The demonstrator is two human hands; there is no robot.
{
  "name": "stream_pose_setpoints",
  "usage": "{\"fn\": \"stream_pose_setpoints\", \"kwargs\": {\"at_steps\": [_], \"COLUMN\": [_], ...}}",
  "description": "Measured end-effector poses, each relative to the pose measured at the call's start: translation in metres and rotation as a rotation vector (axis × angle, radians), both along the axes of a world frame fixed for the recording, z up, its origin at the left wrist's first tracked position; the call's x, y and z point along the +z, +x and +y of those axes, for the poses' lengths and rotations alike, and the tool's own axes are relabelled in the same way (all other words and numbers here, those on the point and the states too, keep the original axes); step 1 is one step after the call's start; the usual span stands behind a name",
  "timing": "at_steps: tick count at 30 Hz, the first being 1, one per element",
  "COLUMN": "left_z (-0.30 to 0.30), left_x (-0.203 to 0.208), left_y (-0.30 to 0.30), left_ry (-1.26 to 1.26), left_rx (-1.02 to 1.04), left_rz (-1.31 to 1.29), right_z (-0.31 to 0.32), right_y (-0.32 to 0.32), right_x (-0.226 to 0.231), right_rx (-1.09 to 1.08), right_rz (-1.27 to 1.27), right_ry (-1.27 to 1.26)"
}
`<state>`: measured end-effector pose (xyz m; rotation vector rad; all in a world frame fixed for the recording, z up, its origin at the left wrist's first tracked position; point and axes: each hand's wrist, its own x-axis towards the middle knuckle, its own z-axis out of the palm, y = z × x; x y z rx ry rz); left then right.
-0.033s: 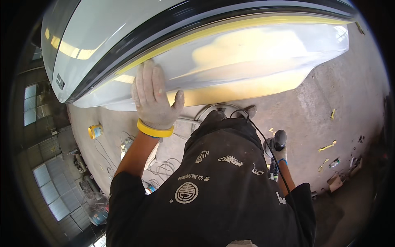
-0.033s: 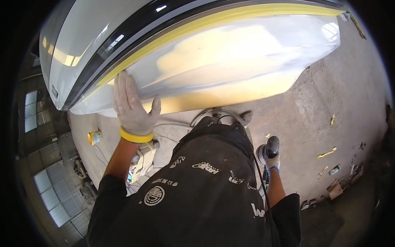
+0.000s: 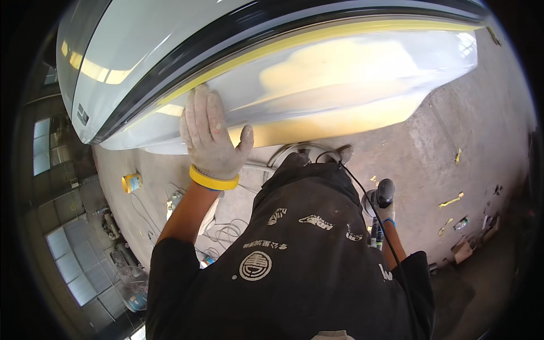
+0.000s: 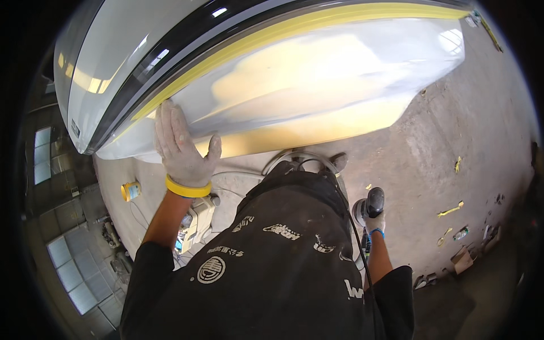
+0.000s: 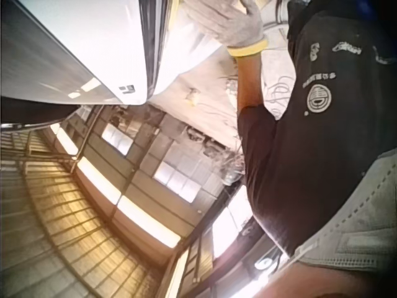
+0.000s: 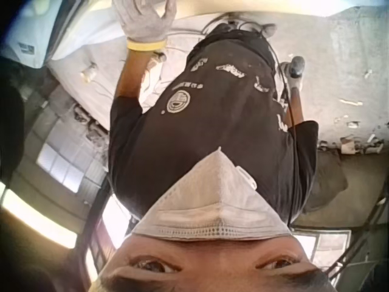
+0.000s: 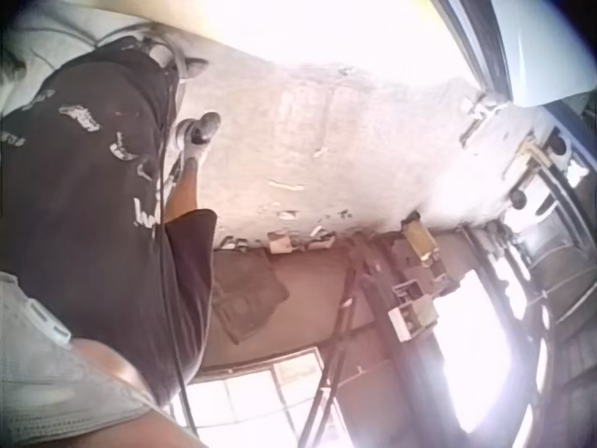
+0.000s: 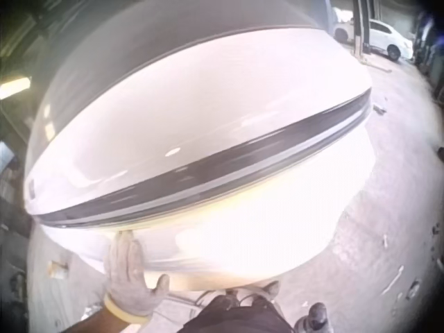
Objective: The person uses a rotary polisher on the white rear bumper of a car, moving the tool along the surface while occasionally pausing to wipe the area with a gloved hand. The bumper is partially masked with yellow tape.
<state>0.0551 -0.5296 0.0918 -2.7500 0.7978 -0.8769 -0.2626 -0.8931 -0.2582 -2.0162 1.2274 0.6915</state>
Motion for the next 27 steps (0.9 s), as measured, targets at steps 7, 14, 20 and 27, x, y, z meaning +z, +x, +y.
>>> {"fn": "stream_pose_setpoints", "kwargs": {"at_steps": [7, 14, 20, 27], "left_z": [-0.128, -0.258, -0.237, -0.154], "left_x": [0.004, 0.030, 0.018, 0.024], "left_y": [0.018, 0.072, 0.084, 0.077], "left_ry": [0.022, 0.247, 0.281, 0.278], "left_rx": [-0.121, -0.546, -0.658, -0.619], "left_rz": [0.128, 0.038, 0.121, 0.281], "right_z": [0.003, 0.007, 0.025, 0.063], "right_y": [-0.003, -0.003, -0.006, -0.021], "right_x": [-0.002, -0.001, -0.002, -0.013], "right_rx": [-0.059, -0.125, -0.233, -0.188], "right_rz": [0.004, -0.002, -0.007, -0.015], "right_ry": [-0.004, -0.002, -0.001, -0.032]}}
